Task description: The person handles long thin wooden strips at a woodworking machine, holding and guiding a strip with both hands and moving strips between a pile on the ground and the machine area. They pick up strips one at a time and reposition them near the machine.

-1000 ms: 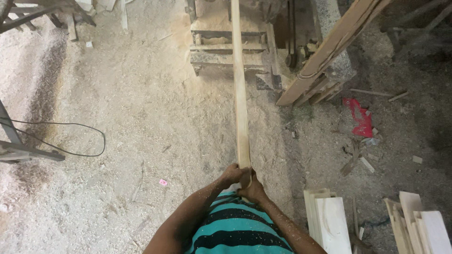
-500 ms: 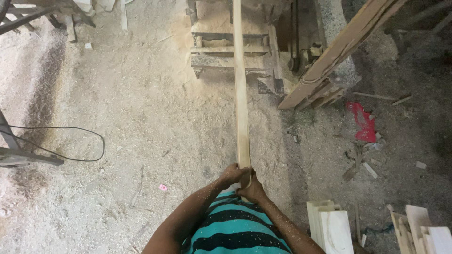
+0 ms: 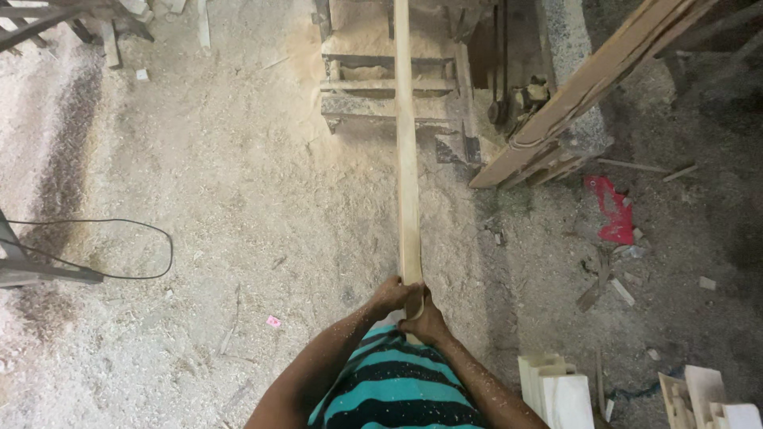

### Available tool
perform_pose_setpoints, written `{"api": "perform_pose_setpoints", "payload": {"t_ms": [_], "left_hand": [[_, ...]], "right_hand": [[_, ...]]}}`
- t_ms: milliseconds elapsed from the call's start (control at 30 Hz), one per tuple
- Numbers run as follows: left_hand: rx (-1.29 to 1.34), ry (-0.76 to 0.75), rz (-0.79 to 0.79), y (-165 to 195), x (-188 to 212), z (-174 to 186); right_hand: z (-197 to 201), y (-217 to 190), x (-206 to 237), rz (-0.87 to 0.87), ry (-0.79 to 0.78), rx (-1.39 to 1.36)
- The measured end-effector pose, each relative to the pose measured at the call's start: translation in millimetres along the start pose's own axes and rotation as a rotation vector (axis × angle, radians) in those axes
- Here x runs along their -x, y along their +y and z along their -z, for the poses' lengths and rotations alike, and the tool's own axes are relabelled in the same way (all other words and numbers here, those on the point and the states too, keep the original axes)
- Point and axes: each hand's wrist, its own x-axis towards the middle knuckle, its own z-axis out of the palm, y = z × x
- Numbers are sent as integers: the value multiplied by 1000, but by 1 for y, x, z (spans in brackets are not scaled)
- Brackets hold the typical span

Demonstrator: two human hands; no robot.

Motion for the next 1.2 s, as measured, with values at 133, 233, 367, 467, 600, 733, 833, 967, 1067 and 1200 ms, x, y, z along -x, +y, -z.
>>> {"api": "perform_pose_setpoints", "payload": {"t_ms": [133, 233, 367, 467, 600, 733, 833, 967, 1067, 1200], "left_hand": [[-52, 85, 17, 3, 4, 0], [-54, 44, 3, 3, 4, 2], [-72, 5, 50, 1, -3, 6], [-70, -3, 13, -2, -7, 8], [-23, -28, 26, -5, -11, 9], [-51, -34, 24, -7, -11, 11], [101, -65, -68, -4, -12, 11], [13, 0, 28, 2, -18, 6], [-52, 31, -57, 7, -26, 7], [-212, 91, -137, 16, -39, 10]], "right_hand": [[-2, -3, -5, -92, -24, 64], [-2, -6, -10, -60, -20, 68], [-5, -3, -9, -116, -44, 61], [-2, 0, -10, -147, -48, 59], [-5, 0, -7, -44, -25, 7], [-3, -7, -3, 28, -43, -45], [2, -13, -7, 69, -65, -50], [11, -15, -15, -13, -49, 14], [16, -14, -23, -26, -77, -3], [20, -16, -36, 11, -61, -1]]}}
